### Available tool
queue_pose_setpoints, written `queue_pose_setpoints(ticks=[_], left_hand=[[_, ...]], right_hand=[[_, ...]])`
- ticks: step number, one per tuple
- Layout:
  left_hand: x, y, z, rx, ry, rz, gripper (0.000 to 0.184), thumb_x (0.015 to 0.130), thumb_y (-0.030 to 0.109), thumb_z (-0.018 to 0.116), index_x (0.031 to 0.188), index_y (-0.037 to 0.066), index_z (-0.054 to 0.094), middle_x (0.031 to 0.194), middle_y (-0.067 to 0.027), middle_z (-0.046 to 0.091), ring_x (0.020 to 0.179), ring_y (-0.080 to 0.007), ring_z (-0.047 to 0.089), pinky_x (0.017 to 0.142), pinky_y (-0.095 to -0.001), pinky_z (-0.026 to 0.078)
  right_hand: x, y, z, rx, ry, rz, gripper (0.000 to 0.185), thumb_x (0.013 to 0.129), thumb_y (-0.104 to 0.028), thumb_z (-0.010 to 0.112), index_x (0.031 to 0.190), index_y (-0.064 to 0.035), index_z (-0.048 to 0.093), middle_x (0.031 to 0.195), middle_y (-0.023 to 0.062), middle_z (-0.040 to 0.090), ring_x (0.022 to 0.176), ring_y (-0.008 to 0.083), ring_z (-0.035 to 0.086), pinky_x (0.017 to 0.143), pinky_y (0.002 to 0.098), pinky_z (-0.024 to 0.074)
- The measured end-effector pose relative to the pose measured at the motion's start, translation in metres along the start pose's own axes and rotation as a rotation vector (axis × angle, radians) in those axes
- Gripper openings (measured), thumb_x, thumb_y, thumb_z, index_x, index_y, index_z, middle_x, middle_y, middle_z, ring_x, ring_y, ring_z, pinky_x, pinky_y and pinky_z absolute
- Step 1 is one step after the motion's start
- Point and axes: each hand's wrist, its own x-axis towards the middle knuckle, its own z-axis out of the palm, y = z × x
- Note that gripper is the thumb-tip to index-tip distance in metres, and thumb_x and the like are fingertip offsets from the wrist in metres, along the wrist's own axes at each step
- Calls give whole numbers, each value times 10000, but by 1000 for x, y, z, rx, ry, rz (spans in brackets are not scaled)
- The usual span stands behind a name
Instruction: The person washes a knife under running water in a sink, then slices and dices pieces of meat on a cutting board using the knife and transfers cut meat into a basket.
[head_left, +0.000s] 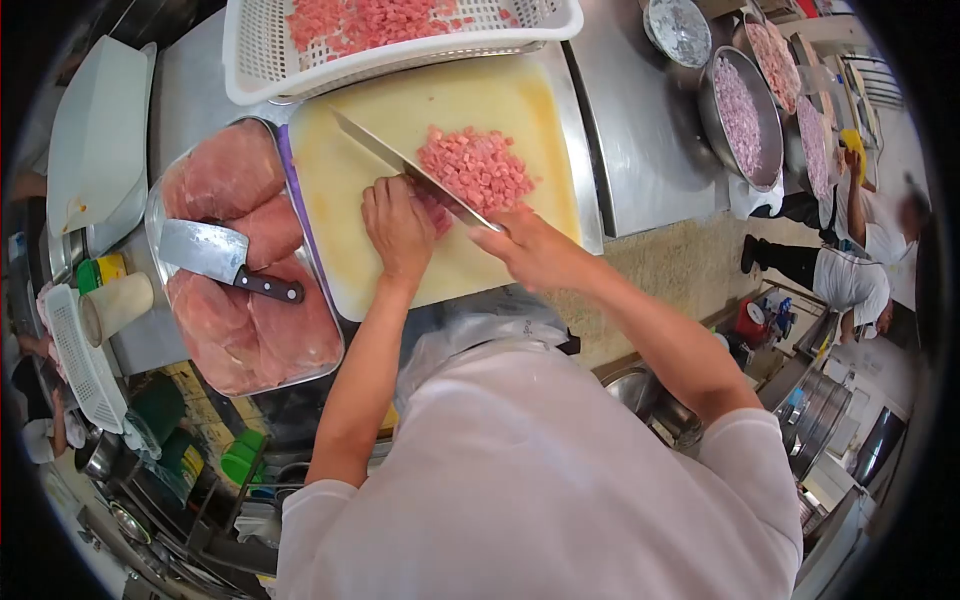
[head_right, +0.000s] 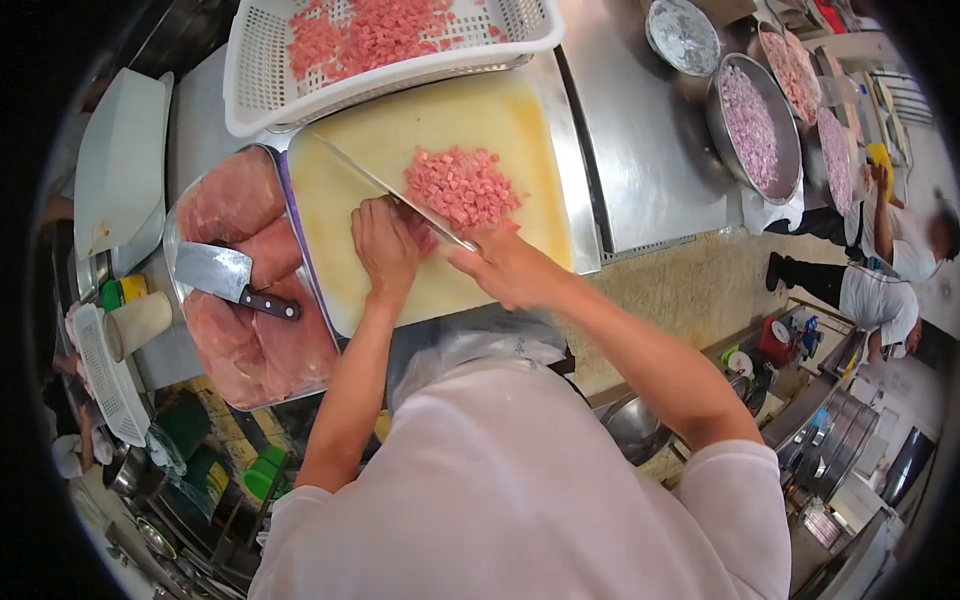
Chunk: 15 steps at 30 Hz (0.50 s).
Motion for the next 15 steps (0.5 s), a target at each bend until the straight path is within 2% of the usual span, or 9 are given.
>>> queue_pose_setpoints(ticks=[3,6,9,12,15], left_hand=[[-4,2,-2,-21,11,1,157,914,72,594,1056,6,595,1000,-191,571,979,-414,550,842,-530,441],[-6,5,-13,-116,24,0,141,925,72,590,1048,3,593,999,-193,574,969,-416,548,831,-528,443],[3,13,-25,-151,85,-28,119,956,58,572,1044,-20,588,990,-213,575,950,-431,542,835,-528,437],[-7,7,-18,-73,79,-20,107,955,40,565,1033,-31,581,974,-223,569,938,-440,536,834,-531,431],[-10,3,-7,-22,71,-15,106,929,26,567,1017,-32,571,962,-227,558,930,-444,533,822,-536,428]], right_hand=[[50,-1,18,-117,154,-272,553,1064,-472,535,1059,58,692,801,256,668,760,397,682,740,493,519],[55,0,15,-85,179,-212,549,1063,-477,533,997,45,693,801,252,662,779,396,680,754,495,517],[7,-3,-1,-132,192,-302,521,1059,-467,540,1043,31,694,826,261,678,827,402,694,767,500,515],[-46,1,-15,-200,95,-139,513,1055,-454,550,1125,36,687,866,285,689,881,426,706,808,514,525],[-37,27,-8,-144,117,-176,520,1053,-442,553,1196,43,670,907,307,696,918,444,709,845,509,537]])
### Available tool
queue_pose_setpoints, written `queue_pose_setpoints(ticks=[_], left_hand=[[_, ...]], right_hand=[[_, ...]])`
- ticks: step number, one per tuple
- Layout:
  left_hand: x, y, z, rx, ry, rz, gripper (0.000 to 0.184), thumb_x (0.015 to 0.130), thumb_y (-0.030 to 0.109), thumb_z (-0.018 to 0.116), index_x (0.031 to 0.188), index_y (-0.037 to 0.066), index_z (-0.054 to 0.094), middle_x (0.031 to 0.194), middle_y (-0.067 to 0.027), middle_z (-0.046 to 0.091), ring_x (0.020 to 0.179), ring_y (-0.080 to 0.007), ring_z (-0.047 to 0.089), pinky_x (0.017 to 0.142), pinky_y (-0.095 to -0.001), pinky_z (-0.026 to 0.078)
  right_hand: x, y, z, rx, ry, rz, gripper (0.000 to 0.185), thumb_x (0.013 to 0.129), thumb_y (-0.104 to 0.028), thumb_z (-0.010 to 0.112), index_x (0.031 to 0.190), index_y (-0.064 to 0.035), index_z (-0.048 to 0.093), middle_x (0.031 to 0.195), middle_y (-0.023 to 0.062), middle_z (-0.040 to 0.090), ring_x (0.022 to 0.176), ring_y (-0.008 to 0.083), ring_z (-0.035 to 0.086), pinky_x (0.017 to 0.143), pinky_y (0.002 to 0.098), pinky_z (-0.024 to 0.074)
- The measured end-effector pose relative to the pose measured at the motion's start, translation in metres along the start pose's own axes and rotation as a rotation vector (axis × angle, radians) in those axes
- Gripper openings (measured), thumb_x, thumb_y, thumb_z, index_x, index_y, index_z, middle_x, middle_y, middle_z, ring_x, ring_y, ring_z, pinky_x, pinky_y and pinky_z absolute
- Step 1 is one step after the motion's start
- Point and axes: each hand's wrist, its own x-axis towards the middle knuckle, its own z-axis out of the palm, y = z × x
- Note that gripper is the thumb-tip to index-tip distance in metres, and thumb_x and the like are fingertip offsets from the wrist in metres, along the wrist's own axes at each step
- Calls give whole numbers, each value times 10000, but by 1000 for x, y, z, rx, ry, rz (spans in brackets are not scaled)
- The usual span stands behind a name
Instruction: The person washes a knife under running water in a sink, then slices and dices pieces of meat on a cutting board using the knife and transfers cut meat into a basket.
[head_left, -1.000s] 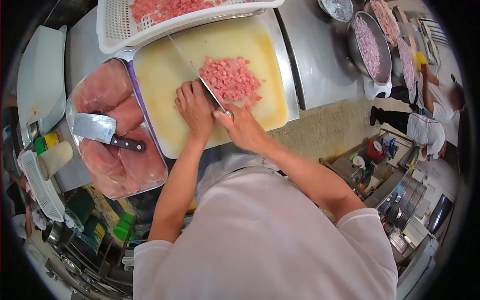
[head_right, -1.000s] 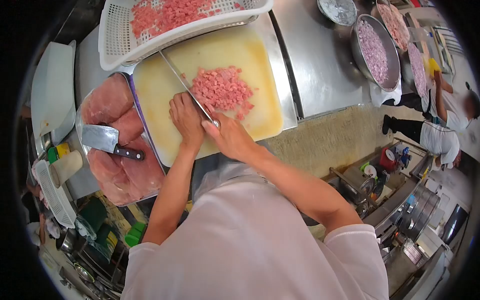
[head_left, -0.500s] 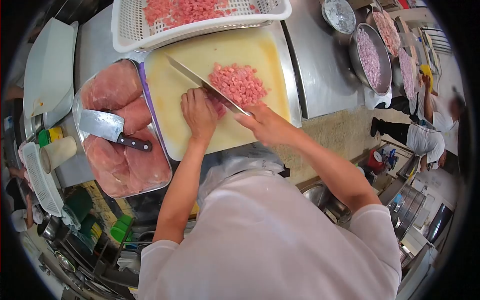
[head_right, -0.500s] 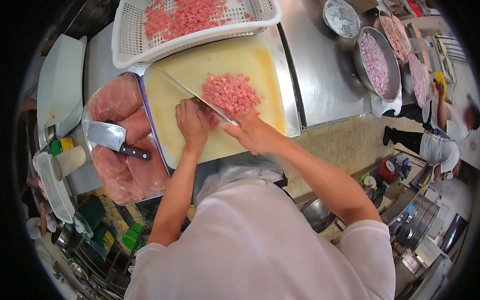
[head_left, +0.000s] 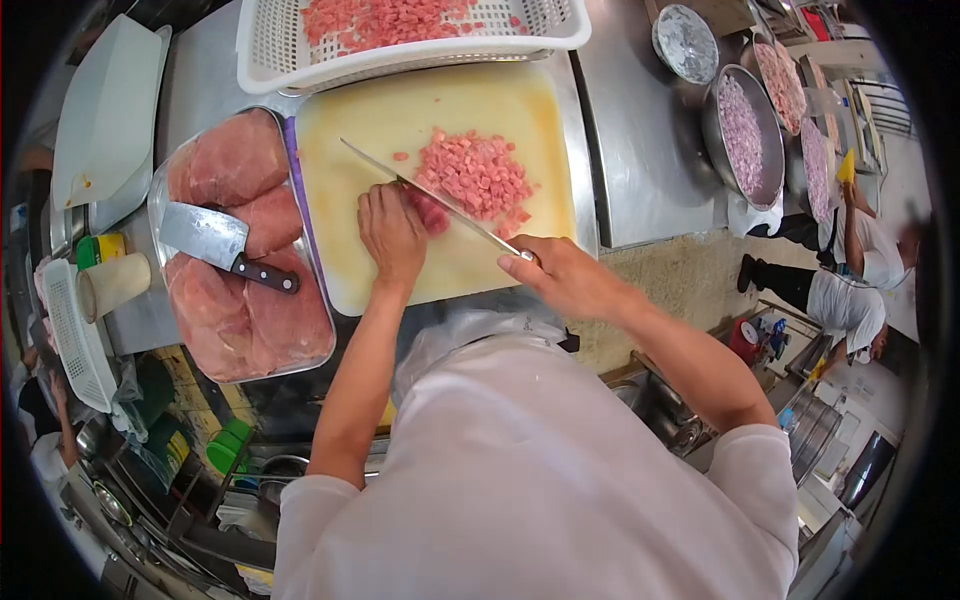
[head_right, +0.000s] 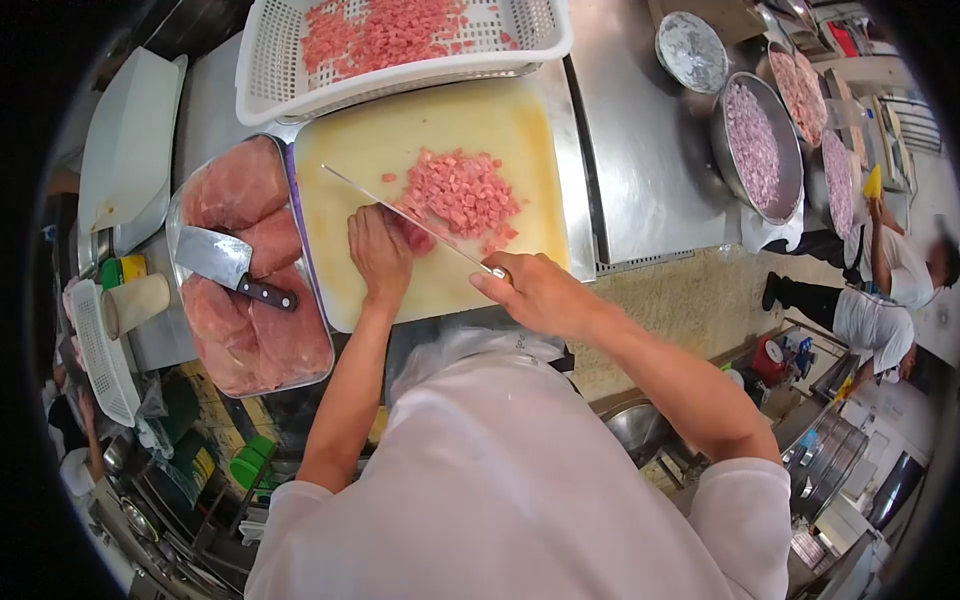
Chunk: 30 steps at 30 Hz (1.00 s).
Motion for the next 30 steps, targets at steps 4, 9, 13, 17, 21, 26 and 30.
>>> queue_pose_setpoints(ticks=[4,9,13,17,21,26,30], left_hand=[[-1,-3,5,40,-4,-23,120,891,28,587,993,-30,560,963,-226,556,920,-443,530,807,-536,430],[1,0,-15,-75,-33,-19,133,931,40,583,1056,-7,594,1003,-211,579,954,-432,569,828,-518,461],[8,-4,-34,-126,-85,-77,154,951,43,582,1100,20,618,1045,-196,592,1012,-421,593,856,-511,478],[7,-8,-25,-30,-102,14,173,912,22,598,1084,9,611,1025,-197,578,972,-421,582,828,-510,465],[7,-8,-18,17,-84,69,195,874,-6,595,1069,-15,592,986,-215,558,929,-444,565,800,-524,448],[2,-20,-10,48,-95,46,211,849,33,614,1058,7,608,1000,-185,571,949,-404,576,817,-497,455],[7,-14,-26,-119,-82,28,178,856,39,616,1033,15,605,976,-187,575,940,-409,579,821,-505,456]], right_hand=[[87,17,36,-85,50,-352,556,1077,-453,526,1230,68,643,785,192,627,830,317,682,824,465,532],[82,-30,16,35,-44,-101,511,1063,-436,550,1168,51,664,835,249,670,820,380,683,766,464,534],[4,-10,16,-11,137,-173,508,1077,-435,541,1224,39,651,729,153,615,678,255,614,676,415,495],[-45,-22,22,61,45,99,516,1071,-410,557,1191,80,663,801,228,689,777,350,696,755,467,530],[-10,-21,36,145,-20,122,534,1079,-402,553,1253,96,636,842,250,699,802,371,703,775,477,538],[72,-1,83,-66,239,-168,530,1074,-411,561,1218,90,658,855,264,702,815,436,697,785,496,536],[62,-17,57,62,146,-74,534,1083,-408,554,1270,85,636,902,293,698,837,402,704,794,464,531]])
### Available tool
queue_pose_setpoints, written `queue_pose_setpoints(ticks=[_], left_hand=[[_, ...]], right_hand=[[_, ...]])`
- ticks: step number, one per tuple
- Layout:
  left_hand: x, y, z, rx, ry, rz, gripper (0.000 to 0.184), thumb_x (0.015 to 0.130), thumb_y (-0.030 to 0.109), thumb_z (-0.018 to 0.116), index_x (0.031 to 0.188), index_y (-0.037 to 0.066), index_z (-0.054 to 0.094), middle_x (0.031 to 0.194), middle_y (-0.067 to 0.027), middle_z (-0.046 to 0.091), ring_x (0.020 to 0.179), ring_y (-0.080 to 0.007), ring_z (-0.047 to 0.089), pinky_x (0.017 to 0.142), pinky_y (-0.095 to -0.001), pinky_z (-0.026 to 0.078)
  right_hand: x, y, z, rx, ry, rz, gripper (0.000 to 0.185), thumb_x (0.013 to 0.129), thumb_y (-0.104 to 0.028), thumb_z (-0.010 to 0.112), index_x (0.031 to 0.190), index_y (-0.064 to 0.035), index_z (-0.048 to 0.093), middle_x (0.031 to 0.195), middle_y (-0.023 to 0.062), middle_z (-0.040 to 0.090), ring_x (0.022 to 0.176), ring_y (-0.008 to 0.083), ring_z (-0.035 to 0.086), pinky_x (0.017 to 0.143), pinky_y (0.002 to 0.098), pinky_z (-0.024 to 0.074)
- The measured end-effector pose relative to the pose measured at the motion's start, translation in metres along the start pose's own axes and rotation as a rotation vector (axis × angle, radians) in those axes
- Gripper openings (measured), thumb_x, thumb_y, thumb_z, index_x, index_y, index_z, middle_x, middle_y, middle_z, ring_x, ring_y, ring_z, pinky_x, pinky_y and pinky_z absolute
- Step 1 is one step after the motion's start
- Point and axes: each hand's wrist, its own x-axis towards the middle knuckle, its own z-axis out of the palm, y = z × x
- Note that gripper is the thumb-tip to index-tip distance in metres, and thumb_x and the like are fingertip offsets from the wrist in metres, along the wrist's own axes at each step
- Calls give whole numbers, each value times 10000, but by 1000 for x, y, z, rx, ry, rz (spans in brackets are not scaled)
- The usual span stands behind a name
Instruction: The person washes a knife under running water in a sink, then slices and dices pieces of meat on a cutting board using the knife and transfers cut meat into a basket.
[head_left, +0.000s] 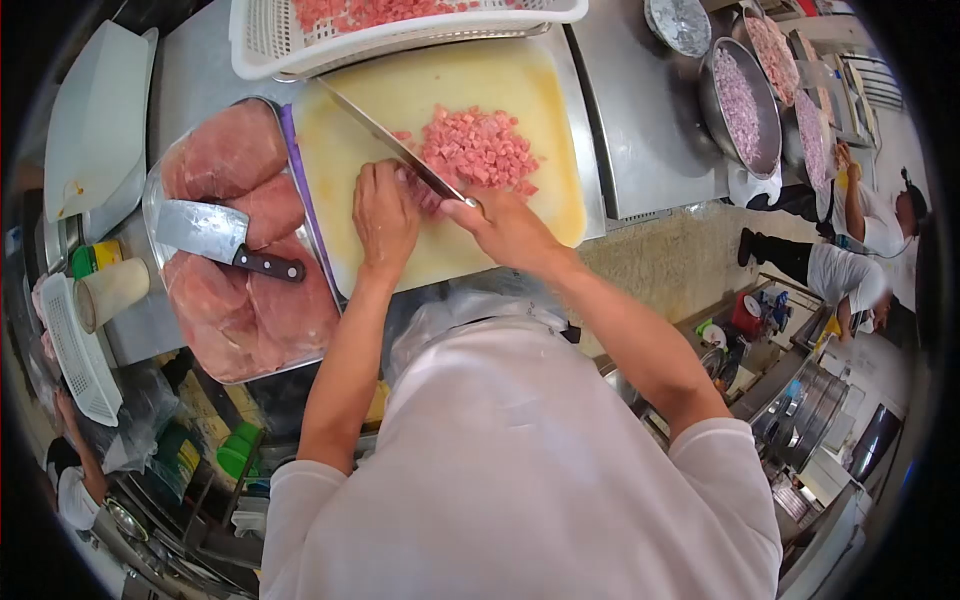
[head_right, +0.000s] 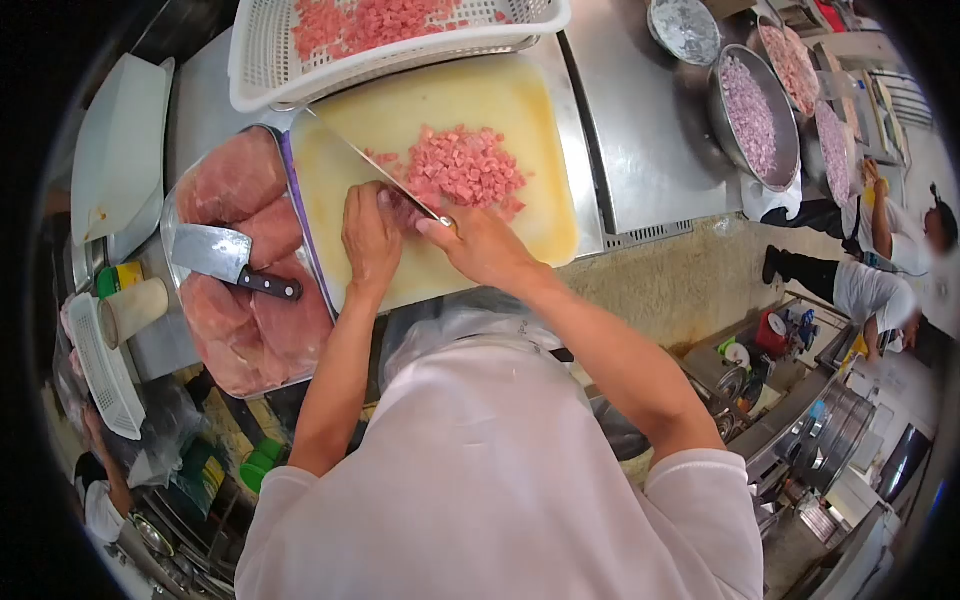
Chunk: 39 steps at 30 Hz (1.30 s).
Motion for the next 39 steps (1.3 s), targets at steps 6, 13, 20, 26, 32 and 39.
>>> queue_pose_setpoints(ticks=[6,13,20,26,32,39], left_hand=[[-6,-6,-4,39,5,-57,169,854,75,653,1012,38,608,957,-178,578,944,-399,580,818,-504,440],[-10,-9,9,126,-3,-12,220,833,113,669,1030,40,602,982,-158,570,984,-383,573,838,-488,417],[-5,-18,-5,-31,28,-3,136,915,107,625,1023,25,624,973,-178,614,961,-390,591,807,-487,429],[-18,-20,-9,7,-13,-35,143,877,64,651,1015,33,628,940,-152,625,936,-379,586,801,-479,418],[-21,-21,0,51,-8,6,177,857,80,675,1024,45,630,937,-136,627,908,-363,576,805,-474,400],[-19,-23,-5,-81,45,16,133,910,50,622,1040,33,643,940,-137,653,911,-361,589,832,-483,409]], right_hand=[[-83,-35,-28,-50,-89,198,584,1072,-473,533,1228,75,664,828,274,694,835,440,704,799,513,530],[-25,-7,16,-108,-37,49,549,1082,-455,516,1162,70,655,871,292,706,920,484,694,841,550,523],[-13,-20,7,-124,31,23,541,1072,-469,537,1129,49,681,837,266,705,895,465,699,816,526,531],[-84,-25,-3,-141,-15,106,531,1073,-443,548,1197,64,651,797,273,692,842,469,697,774,524,533],[-26,-1,32,-149,35,-25,514,1075,-432,550,1174,66,631,834,315,683,861,499,685,758,544,526],[-15,-27,18,-91,76,-39,517,1076,-432,546,1135,74,633,847,314,685,824,503,674,765,555,518]])
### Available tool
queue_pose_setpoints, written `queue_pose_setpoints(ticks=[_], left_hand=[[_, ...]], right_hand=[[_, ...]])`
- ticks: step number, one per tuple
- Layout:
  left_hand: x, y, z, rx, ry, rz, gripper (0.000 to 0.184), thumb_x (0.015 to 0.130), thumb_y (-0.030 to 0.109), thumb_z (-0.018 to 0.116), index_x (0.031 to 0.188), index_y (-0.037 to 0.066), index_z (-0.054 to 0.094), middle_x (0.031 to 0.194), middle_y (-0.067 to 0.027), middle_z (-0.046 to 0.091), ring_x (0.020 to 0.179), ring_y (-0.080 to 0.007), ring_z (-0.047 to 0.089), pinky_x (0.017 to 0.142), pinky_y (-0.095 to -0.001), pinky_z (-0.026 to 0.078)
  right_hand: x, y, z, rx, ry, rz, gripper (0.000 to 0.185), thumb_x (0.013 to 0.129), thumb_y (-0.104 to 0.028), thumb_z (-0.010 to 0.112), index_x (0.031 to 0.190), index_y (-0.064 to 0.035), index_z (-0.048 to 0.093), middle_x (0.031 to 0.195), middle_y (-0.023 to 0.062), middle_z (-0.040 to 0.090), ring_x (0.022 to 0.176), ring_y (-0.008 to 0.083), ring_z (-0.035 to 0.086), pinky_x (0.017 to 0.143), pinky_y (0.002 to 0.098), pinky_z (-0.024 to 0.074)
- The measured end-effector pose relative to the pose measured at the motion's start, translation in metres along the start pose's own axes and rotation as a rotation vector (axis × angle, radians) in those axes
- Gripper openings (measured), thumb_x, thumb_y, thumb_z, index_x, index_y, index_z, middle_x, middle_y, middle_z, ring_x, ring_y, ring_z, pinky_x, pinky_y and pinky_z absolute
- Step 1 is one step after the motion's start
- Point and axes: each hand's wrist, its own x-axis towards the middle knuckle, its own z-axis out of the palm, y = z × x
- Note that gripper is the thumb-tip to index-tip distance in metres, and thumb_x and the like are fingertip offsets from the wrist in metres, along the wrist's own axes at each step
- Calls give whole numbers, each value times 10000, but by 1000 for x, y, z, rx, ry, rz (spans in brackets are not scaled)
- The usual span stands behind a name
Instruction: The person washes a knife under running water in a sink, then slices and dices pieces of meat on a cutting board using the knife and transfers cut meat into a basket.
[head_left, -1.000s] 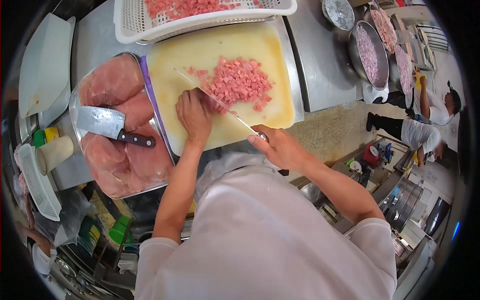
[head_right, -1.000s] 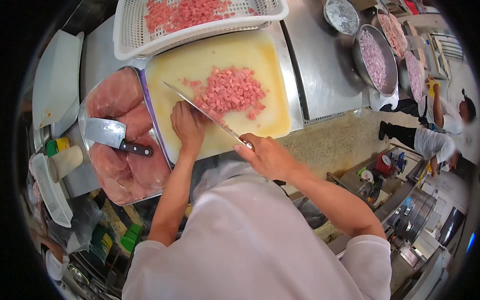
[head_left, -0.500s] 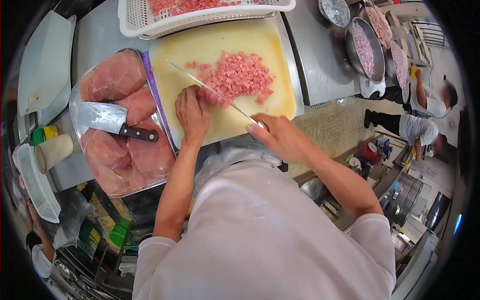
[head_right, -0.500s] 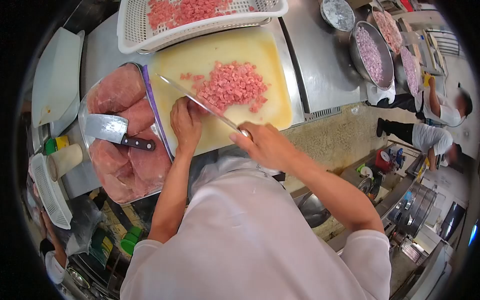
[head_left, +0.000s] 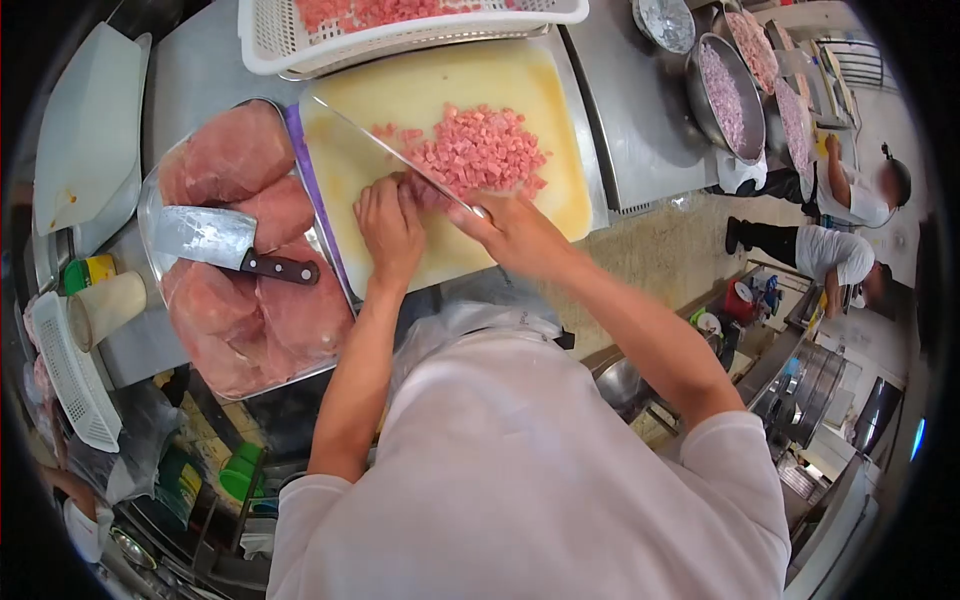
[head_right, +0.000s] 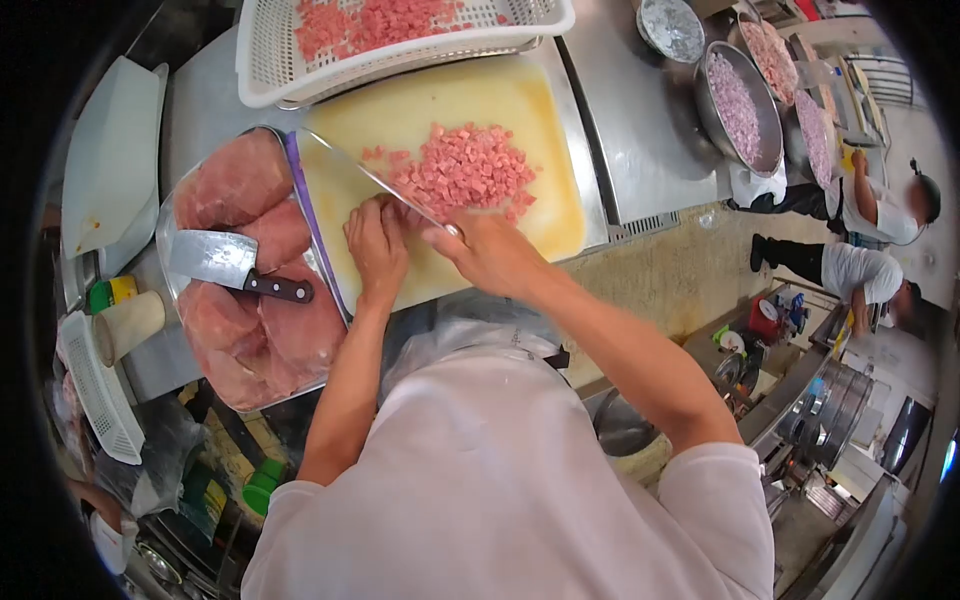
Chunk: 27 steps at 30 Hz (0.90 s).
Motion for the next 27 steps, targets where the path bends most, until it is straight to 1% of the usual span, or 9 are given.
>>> queue_pose_setpoints(ticks=[3,6,9,15,18,19,22,25,27], left_hand=[[-5,-2,-5,-13,-24,-22,130,895,38,632,1024,30,642,939,-141,656,903,-363,585,834,-479,409],[-4,-1,-4,5,-48,-22,170,856,25,654,1026,27,636,948,-148,658,900,-367,582,830,-475,406],[-3,-2,0,10,-51,-1,217,819,11,663,1033,24,632,950,-154,659,898,-373,579,826,-473,403],[3,0,-4,-8,-61,22,213,825,7,641,1037,22,622,957,-157,665,914,-386,584,827,-486,404],[-6,-1,-14,-87,-42,1,182,864,19,634,1046,20,622,962,-157,670,920,-385,593,830,-490,410],[0,-1,-14,-126,-9,-7,171,878,23,631,1048,20,623,963,-157,671,922,-384,596,831,-491,412],[1,4,-24,-160,-66,-47,134,914,45,632,1045,19,631,939,-155,667,913,-377,598,835,-487,416],[0,-3,-21,-42,-175,-77,144,878,32,633,1021,20,631,924,-150,657,903,-380,592,835,-493,416],[0,-4,-16,-46,-121,-26,167,844,19,637,1012,19,630,919,-148,650,896,-382,585,831,-494,414]], right_hand=[[-43,-36,-30,-15,-174,244,563,1087,-453,538,1282,65,639,862,259,692,879,395,707,811,486,526],[-65,-10,-13,-25,-56,112,487,1077,-404,545,1155,66,645,803,292,687,813,489,685,771,555,516],[-49,-3,-4,-3,-81,167,481,1075,-392,548,1176,70,637,813,296,692,830,494,688,775,563,516],[18,15,38,-65,39,-33,485,1060,-406,569,1148,63,658,883,336,685,863,504,680,791,563,514],[13,7,23,29,71,-40,490,1050,-433,586,1082,46,684,897,333,682,859,491,682,787,554,516],[5,-3,12,20,30,47,506,1042,-458,591,1054,36,701,867,305,692,849,472,691,785,536,523],[-32,-20,-6,-14,-77,152,539,1070,-477,569,1163,45,667,766,227,649,721,334,667,716,451,518],[-51,-14,2,-3,-58,156,545,1069,-469,570,1183,57,660,751,236,651,703,369,664,703,457,520],[-39,-4,12,-30,-42,105,544,1067,-460,576,1187,65,655,747,243,654,700,393,660,694,469,518]])
